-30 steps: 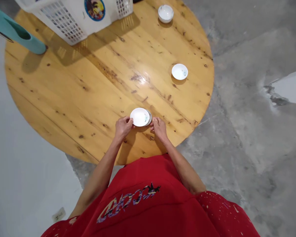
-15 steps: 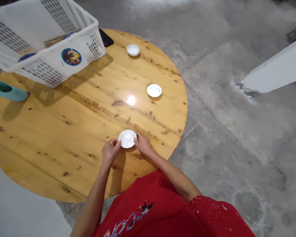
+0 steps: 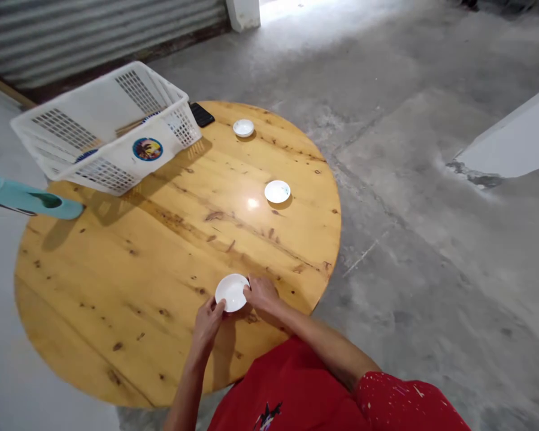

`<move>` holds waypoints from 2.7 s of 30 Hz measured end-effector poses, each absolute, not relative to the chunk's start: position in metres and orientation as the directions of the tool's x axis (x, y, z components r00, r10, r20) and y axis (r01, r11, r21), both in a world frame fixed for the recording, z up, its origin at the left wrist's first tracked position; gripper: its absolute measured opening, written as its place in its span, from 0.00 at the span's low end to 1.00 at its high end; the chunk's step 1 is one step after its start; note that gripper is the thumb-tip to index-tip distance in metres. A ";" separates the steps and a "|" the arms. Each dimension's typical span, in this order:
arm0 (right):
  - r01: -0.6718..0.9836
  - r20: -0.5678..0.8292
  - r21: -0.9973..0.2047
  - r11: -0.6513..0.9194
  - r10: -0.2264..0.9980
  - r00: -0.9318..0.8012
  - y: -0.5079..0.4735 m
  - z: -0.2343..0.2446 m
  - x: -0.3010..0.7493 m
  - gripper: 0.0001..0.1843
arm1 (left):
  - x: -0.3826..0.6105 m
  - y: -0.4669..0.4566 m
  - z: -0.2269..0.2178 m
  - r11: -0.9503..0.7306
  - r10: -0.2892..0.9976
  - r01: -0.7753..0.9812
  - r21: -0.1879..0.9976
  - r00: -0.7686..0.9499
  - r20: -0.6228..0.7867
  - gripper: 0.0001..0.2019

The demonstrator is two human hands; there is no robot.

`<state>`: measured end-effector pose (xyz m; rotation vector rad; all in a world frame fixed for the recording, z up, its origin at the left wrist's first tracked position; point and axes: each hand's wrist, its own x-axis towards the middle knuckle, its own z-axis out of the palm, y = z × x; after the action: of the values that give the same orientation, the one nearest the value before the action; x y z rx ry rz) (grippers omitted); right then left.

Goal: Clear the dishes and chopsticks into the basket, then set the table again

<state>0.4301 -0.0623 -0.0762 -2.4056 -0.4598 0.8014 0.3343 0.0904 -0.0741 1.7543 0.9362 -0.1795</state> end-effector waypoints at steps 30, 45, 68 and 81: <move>-0.104 -0.372 -0.620 -0.778 0.174 0.912 -0.241 -0.043 0.298 0.17 | 0.261 -0.061 -0.057 -0.172 0.022 0.560 0.811 0.825 -0.565 0.20; -0.124 -0.243 -0.746 -0.654 0.094 0.965 -0.425 -0.061 0.436 0.24 | 0.422 -0.238 -0.058 -0.376 0.003 0.453 0.809 0.873 -0.487 0.16; 0.246 -0.167 -0.777 -0.579 0.568 0.806 -0.380 -0.028 0.691 0.20 | 0.581 -0.239 -0.025 -0.226 0.608 0.499 0.837 0.743 -0.280 0.16; 0.486 -0.176 -0.680 -0.550 0.765 0.619 -0.190 -0.048 0.819 0.19 | 0.676 -0.101 -0.040 -0.251 0.823 0.731 0.634 0.506 -0.259 0.16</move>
<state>0.8192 -0.1896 -0.0478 -2.2539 -0.9788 0.6207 0.6757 -0.1012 -0.0398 2.0294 1.2686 0.1617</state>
